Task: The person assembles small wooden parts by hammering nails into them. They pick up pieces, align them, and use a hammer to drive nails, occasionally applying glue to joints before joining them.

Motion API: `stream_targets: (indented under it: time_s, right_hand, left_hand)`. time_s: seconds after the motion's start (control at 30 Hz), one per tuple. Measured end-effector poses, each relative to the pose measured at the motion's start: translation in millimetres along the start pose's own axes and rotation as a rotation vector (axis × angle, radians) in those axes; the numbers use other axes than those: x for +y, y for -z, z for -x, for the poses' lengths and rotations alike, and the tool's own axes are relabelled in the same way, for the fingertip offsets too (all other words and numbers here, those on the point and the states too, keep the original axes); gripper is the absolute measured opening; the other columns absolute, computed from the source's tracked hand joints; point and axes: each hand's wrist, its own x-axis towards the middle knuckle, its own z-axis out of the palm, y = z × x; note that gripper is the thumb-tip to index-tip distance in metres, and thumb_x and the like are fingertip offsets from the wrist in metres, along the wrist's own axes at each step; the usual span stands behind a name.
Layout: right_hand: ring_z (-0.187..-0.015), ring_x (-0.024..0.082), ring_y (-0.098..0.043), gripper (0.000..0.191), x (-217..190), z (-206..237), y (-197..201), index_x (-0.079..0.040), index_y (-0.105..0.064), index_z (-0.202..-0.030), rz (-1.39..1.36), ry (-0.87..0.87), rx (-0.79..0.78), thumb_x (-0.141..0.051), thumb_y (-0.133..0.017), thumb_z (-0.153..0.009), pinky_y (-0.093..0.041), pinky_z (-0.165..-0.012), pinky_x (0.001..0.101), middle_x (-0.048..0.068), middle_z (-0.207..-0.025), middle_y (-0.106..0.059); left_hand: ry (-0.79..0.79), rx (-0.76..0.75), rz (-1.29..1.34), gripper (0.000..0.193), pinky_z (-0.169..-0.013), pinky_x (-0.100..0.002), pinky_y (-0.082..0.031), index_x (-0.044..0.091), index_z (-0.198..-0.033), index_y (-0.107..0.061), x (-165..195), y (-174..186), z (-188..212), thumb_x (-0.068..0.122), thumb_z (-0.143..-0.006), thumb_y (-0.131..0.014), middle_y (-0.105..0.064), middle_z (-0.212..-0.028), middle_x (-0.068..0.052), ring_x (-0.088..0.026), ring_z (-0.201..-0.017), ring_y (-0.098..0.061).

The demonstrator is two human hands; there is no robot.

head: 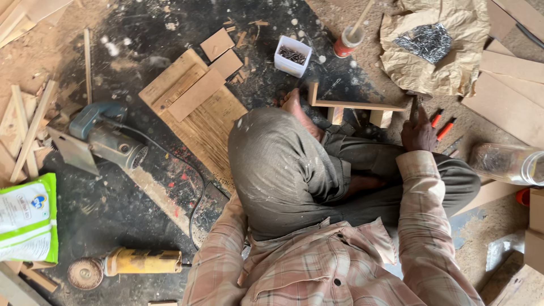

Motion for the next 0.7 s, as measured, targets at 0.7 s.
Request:
stream_targets:
  time_s: [0.7]
  right_hand:
    - [-0.104, 0.042, -0.071, 0.067, -5, 10, -6, -0.008, -0.062, -0.147, 0.167, 0.43, 0.062, -0.031, -0.078, -0.087, -0.056, -0.082, 0.055, 0.021, -0.112, -0.075]
  left_hand:
    - [-0.052, 0.46, 0.14, 0.041, -0.107, -0.049, -0.045, 0.008, -0.133, -0.06, -25, 17, 55, 0.013, -0.093, -0.062, -0.06, -0.135, -0.014, -0.033, -0.127, -0.057]
